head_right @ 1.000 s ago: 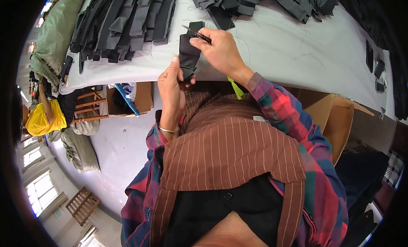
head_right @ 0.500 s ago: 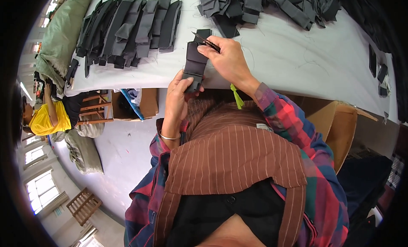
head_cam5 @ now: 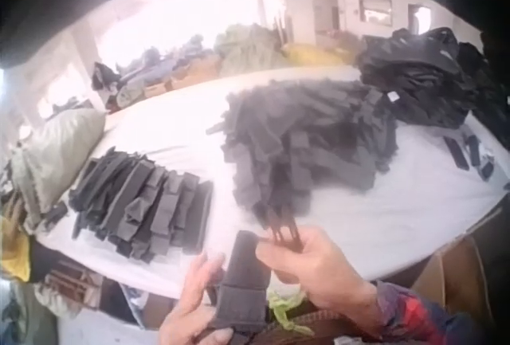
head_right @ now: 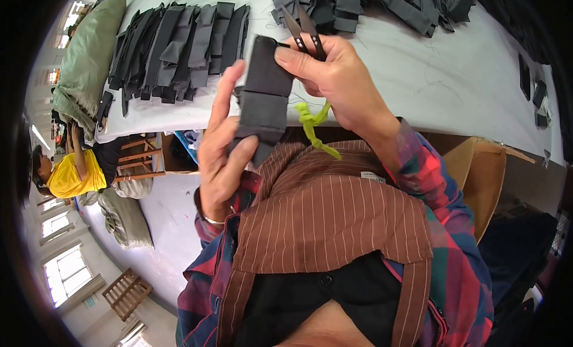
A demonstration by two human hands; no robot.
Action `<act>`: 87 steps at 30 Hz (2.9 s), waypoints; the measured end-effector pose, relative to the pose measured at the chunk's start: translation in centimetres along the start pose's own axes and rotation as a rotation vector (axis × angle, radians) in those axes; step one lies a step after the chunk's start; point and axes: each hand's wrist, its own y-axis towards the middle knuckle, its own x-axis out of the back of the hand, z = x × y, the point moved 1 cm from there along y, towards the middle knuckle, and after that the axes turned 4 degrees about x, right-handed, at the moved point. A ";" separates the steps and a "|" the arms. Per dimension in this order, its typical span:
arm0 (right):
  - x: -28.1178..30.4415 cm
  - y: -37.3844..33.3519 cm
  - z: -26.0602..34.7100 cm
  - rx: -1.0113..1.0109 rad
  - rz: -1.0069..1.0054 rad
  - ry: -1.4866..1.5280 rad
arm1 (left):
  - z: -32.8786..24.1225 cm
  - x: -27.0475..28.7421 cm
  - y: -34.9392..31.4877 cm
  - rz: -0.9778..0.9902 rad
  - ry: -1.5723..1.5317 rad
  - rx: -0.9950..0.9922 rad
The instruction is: Trim excess material and threads from black fabric components using a hand-held clipper.
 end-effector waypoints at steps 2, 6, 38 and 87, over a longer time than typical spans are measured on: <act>-0.5 -0.3 1.6 0.053 0.081 0.055 | -0.8 0.3 0.3 0.020 -0.218 0.046; 0.3 1.2 -1.4 0.301 0.083 -0.360 | 1.7 -1.9 0.1 -0.140 -0.496 0.150; 1.2 -0.9 -2.3 0.538 0.135 -0.837 | 5.2 -3.1 -1.0 -0.204 -0.655 0.465; 3.2 -2.7 -3.2 0.224 0.136 -0.863 | 7.6 -5.5 -0.2 -0.188 -1.249 0.623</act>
